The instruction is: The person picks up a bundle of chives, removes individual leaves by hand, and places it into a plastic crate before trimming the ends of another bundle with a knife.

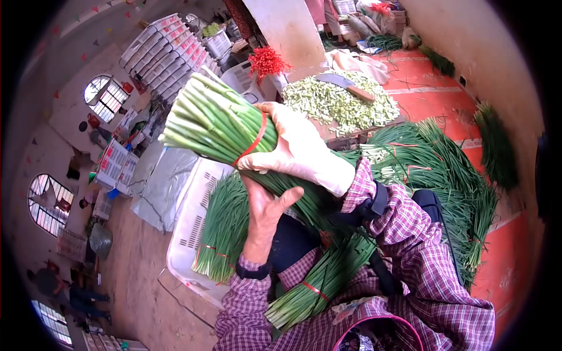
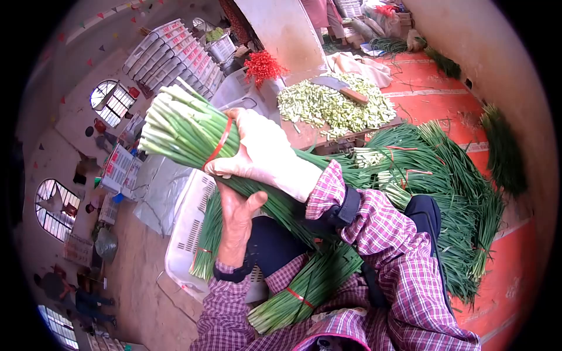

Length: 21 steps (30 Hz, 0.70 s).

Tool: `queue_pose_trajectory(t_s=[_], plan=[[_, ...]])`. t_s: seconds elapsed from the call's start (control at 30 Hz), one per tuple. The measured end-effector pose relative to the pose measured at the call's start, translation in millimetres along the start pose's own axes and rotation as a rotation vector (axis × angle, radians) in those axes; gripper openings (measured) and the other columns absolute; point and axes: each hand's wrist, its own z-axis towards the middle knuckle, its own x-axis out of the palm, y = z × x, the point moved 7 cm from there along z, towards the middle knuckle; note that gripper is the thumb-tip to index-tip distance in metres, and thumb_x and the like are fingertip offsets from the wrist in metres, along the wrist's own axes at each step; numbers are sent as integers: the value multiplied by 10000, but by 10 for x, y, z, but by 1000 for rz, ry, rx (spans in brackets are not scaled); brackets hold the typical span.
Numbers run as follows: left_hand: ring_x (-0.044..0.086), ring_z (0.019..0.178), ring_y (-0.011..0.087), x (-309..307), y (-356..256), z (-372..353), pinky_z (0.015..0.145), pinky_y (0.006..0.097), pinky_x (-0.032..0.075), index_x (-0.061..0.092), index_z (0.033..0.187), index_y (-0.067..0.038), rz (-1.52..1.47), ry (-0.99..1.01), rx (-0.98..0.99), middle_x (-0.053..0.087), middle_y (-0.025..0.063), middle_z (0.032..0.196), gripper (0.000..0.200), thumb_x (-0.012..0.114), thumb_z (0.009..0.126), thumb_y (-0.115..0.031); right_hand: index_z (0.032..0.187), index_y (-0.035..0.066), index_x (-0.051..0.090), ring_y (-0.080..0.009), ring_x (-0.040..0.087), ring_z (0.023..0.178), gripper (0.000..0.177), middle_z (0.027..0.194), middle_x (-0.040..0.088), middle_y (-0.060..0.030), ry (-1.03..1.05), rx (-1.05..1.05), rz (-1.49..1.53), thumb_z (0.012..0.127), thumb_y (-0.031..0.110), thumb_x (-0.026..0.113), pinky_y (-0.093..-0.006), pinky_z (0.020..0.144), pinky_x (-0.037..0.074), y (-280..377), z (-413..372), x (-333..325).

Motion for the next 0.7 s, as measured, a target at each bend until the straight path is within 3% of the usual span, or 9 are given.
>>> queue_pose_trajectory(t_s=[0.07,0.17,0.2,0.3,0.4,0.5,0.57,0.63,0.7], plan=[[369,1309,242,-103,236,-16,1113,391,286,100,1493,-51,-120,-193,-20,328,110,1423,1155,893,674,-232,1255,-23,512,-373,595,955,936,1009,603,-207,36,-81,-139,606,578,820,-443,842,479,62,14,206],[454,1237,228,-194,303,-93,1050,373,400,265,1428,-39,-365,-365,-63,414,90,1362,819,780,824,-238,1312,-19,485,-381,573,982,1019,1061,586,-201,142,-57,-183,618,677,755,-473,855,458,132,22,483],[478,1217,224,-302,458,-101,1029,381,430,319,1400,-33,-528,-383,-136,435,89,1351,635,670,917,-248,1365,-31,441,-397,526,1104,1060,1201,546,-231,103,-161,-212,648,702,710,-463,961,408,206,-48,569],[496,1217,242,-437,268,-96,1020,423,446,364,1412,-34,-315,-267,-73,453,128,1362,644,643,921,-343,1413,101,438,-381,455,1245,1023,1357,487,-152,111,-282,-399,607,655,736,-568,1013,341,205,-293,592],[523,1191,271,-975,261,101,996,449,476,475,1350,-36,-572,-530,-153,524,132,1322,686,730,821,-390,1437,298,424,-378,409,1311,940,1445,428,-92,249,-203,-528,598,477,807,-606,1076,279,-95,-661,254],[562,1160,276,-1640,414,90,992,476,486,490,1340,-53,-643,-633,-115,553,111,1308,636,711,838,-376,1406,330,456,-322,468,1266,811,1384,488,-84,329,-63,-713,675,224,790,-502,1040,355,-658,-1061,-248],[554,1167,279,-1870,362,50,1004,481,474,505,1332,-57,-617,-647,-78,553,104,1314,626,717,834,-372,1329,289,550,-305,628,1052,611,1233,597,-88,485,350,-896,754,192,729,-412,889,483,-1472,-1420,-628],[539,1187,284,-2024,256,5,1019,494,456,513,1330,-62,-558,-696,-46,548,103,1324,628,725,827,-374,1249,241,623,-314,659,950,472,1132,642,-105,424,475,-854,786,204,710,-398,797,526,-1749,-1723,-1037],[524,1204,287,-2130,189,-21,1032,502,439,511,1333,-65,-545,-722,-36,540,104,1334,636,727,823,-377,1169,163,668,-355,654,902,403,1027,667,-147,316,404,-829,771,131,717,-405,753,533,-1755,-1776,-1260]])
